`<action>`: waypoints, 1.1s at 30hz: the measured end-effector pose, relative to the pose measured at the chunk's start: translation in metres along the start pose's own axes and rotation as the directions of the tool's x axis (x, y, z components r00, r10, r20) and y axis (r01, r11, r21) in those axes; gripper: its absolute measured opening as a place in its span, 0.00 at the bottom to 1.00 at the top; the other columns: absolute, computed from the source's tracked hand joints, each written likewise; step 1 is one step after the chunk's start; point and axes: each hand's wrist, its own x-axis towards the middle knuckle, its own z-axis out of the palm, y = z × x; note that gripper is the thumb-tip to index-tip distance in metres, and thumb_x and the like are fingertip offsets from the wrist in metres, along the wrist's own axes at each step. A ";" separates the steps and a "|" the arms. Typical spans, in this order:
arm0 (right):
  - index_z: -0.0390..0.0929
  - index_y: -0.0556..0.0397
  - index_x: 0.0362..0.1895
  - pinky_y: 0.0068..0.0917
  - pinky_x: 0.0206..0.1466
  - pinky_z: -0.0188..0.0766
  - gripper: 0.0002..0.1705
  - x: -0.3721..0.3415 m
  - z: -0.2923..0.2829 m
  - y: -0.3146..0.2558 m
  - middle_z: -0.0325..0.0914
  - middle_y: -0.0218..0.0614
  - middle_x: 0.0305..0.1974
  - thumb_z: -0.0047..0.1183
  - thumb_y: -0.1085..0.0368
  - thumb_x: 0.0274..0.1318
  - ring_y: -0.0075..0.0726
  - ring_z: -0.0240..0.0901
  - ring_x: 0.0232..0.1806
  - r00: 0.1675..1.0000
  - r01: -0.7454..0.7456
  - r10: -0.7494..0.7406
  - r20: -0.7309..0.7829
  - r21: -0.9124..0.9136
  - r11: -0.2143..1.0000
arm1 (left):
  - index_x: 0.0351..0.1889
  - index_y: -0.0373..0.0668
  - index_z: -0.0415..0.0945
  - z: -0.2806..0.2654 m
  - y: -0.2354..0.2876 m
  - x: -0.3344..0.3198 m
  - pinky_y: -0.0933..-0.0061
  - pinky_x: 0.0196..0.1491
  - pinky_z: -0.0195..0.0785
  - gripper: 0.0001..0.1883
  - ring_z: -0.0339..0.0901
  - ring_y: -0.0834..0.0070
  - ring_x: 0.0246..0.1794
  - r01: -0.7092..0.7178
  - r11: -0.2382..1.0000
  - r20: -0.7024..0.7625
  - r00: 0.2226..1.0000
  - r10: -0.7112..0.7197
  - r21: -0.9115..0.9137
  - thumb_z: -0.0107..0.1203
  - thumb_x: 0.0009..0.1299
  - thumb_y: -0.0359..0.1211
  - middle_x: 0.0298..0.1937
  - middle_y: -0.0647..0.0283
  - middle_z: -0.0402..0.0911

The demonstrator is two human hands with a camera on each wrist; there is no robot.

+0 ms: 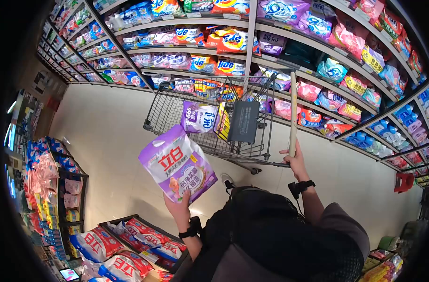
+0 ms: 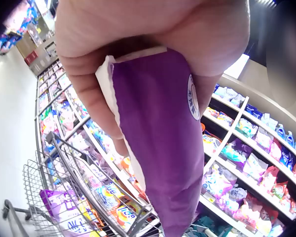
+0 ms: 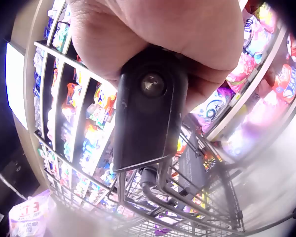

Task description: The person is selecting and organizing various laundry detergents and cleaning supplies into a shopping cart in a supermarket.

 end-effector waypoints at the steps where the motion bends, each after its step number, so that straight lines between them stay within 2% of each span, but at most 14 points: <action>1: 0.36 0.35 0.84 0.27 0.36 0.82 0.63 0.002 0.007 -0.001 0.79 0.44 0.46 0.45 0.86 0.44 0.32 0.79 0.40 1.000 -0.010 0.010 -0.003 0.000 1.000 | 0.68 0.32 0.65 -0.002 -0.001 0.020 0.68 0.62 0.68 0.34 0.76 0.69 0.59 0.021 1.000 0.072 0.997 -0.021 0.001 0.67 0.65 0.25 0.61 0.54 0.77; 6: 0.39 0.37 0.83 0.27 0.35 0.82 0.61 0.025 0.038 -0.009 0.80 0.44 0.41 0.46 0.85 0.44 0.32 0.79 0.35 0.998 0.023 -0.025 -0.050 -0.033 0.999 | 0.67 0.33 0.65 -0.009 -0.009 0.075 0.68 0.61 0.68 0.33 0.76 0.69 0.58 0.026 1.000 0.112 0.993 -0.025 -0.001 0.68 0.65 0.27 0.60 0.55 0.77; 11: 0.39 0.38 0.83 0.29 0.34 0.83 0.61 0.045 0.076 -0.015 0.80 0.43 0.38 0.47 0.83 0.45 0.33 0.79 0.35 0.997 0.021 -0.026 -0.070 -0.066 0.998 | 0.63 0.31 0.68 -0.002 -0.026 0.123 0.66 0.59 0.70 0.32 0.77 0.68 0.55 0.128 0.986 0.011 0.992 -0.128 -0.104 0.70 0.63 0.26 0.59 0.54 0.78; 15: 0.43 0.40 0.83 0.28 0.31 0.80 0.56 0.042 0.120 -0.001 0.79 0.43 0.35 0.51 0.80 0.52 0.31 0.77 0.28 0.995 -0.023 0.014 -0.096 -0.089 0.996 | 0.59 0.31 0.71 -0.027 -0.044 0.163 0.67 0.57 0.70 0.29 0.78 0.69 0.51 0.243 0.969 -0.034 0.970 -0.242 0.048 0.71 0.63 0.30 0.53 0.54 0.81; 16: 0.48 0.43 0.81 0.28 0.28 0.79 0.51 0.037 0.137 -0.015 0.79 0.42 0.33 0.54 0.77 0.54 0.31 0.77 0.26 0.981 -0.080 0.035 -0.191 -0.235 0.969 | 0.58 0.31 0.72 -0.035 -0.045 0.174 0.68 0.56 0.70 0.28 0.79 0.69 0.50 0.222 0.973 -0.014 0.975 -0.222 0.057 0.71 0.63 0.30 0.52 0.54 0.82; 17: 0.54 0.46 0.79 0.28 0.26 0.78 0.46 0.036 0.153 -0.021 0.79 0.40 0.30 0.56 0.74 0.57 0.31 0.76 0.23 0.959 -0.142 0.034 -0.283 -0.374 0.916 | 0.57 0.32 0.72 -0.044 -0.044 0.183 0.68 0.54 0.71 0.27 0.79 0.70 0.49 0.231 0.973 -0.007 0.973 -0.231 0.012 0.72 0.63 0.30 0.51 0.55 0.82; 18: 0.54 0.46 0.79 0.28 0.26 0.78 0.46 0.046 0.162 -0.011 0.79 0.40 0.30 0.56 0.74 0.57 0.31 0.76 0.23 0.964 -0.142 0.041 -0.262 -0.379 0.914 | 0.56 0.32 0.73 -0.054 -0.050 0.197 0.69 0.53 0.72 0.26 0.80 0.71 0.48 0.231 0.973 0.003 0.973 -0.231 0.011 0.72 0.63 0.31 0.50 0.55 0.82; 20: 0.66 0.51 0.70 0.32 0.23 0.77 0.33 0.065 0.179 0.011 0.80 0.40 0.27 0.58 0.71 0.59 0.37 0.78 0.19 0.904 -0.157 0.017 -0.427 -0.296 0.942 | 0.55 0.33 0.73 -0.081 -0.055 0.214 0.69 0.52 0.73 0.25 0.80 0.71 0.47 0.235 0.972 -0.010 0.972 -0.235 0.013 0.72 0.63 0.31 0.50 0.55 0.83; 21: 0.66 0.51 0.70 0.32 0.23 0.77 0.33 0.071 0.189 0.018 0.80 0.40 0.27 0.58 0.71 0.59 0.37 0.78 0.19 0.909 -0.150 0.015 -0.417 -0.294 0.944 | 0.58 0.32 0.72 -0.094 -0.054 0.228 0.70 0.55 0.72 0.26 0.80 0.71 0.50 0.268 0.963 0.028 0.963 -0.268 0.014 0.70 0.64 0.29 0.53 0.56 0.82; 23: 0.72 0.54 0.62 0.36 0.23 0.76 0.25 0.080 0.217 0.025 0.80 0.44 0.25 0.59 0.68 0.60 0.40 0.79 0.18 0.815 -0.198 -0.174 -0.553 -0.547 0.814 | 0.61 0.32 0.72 -0.124 -0.056 0.256 0.70 0.57 0.72 0.27 0.80 0.71 0.52 0.293 0.956 0.057 0.954 -0.293 0.016 0.68 0.65 0.27 0.56 0.56 0.82; 24: 0.72 0.54 0.62 0.36 0.23 0.76 0.25 0.083 0.230 0.027 0.80 0.44 0.25 0.59 0.68 0.60 0.40 0.79 0.18 0.818 -0.189 -0.176 -0.548 -0.544 0.818 | 0.61 0.32 0.72 -0.138 -0.058 0.271 0.70 0.57 0.72 0.27 0.80 0.72 0.52 0.287 0.957 0.071 0.955 -0.289 0.028 0.68 0.65 0.27 0.56 0.57 0.82; 26: 0.73 0.57 0.60 0.39 0.24 0.75 0.24 0.082 0.259 0.021 0.80 0.46 0.24 0.60 0.65 0.60 0.43 0.79 0.17 0.796 -0.120 -0.367 -0.482 -0.719 0.684 | 0.62 0.32 0.72 -0.169 -0.042 0.301 0.70 0.57 0.72 0.27 0.80 0.72 0.52 0.288 0.957 0.091 0.953 -0.290 0.034 0.68 0.65 0.28 0.56 0.56 0.82; 29: 0.73 0.59 0.58 0.40 0.23 0.74 0.23 0.084 0.296 0.027 0.79 0.46 0.23 0.60 0.65 0.61 0.45 0.79 0.17 0.799 -0.159 -0.288 -0.528 -0.647 0.746 | 0.55 0.33 0.73 -0.220 -0.045 0.340 0.70 0.51 0.74 0.25 0.81 0.73 0.45 0.202 0.978 0.027 0.979 -0.201 -0.041 0.71 0.63 0.30 0.49 0.57 0.84; 33: 0.73 0.61 0.58 0.40 0.22 0.74 0.23 0.085 0.354 0.018 0.79 0.46 0.22 0.60 0.65 0.61 0.45 0.78 0.16 0.801 -0.159 -0.259 -0.540 -0.609 0.777 | 0.56 0.34 0.73 -0.277 -0.033 0.383 0.71 0.50 0.74 0.25 0.81 0.73 0.45 0.124 0.992 -0.012 0.992 -0.124 -0.014 0.71 0.63 0.30 0.49 0.58 0.84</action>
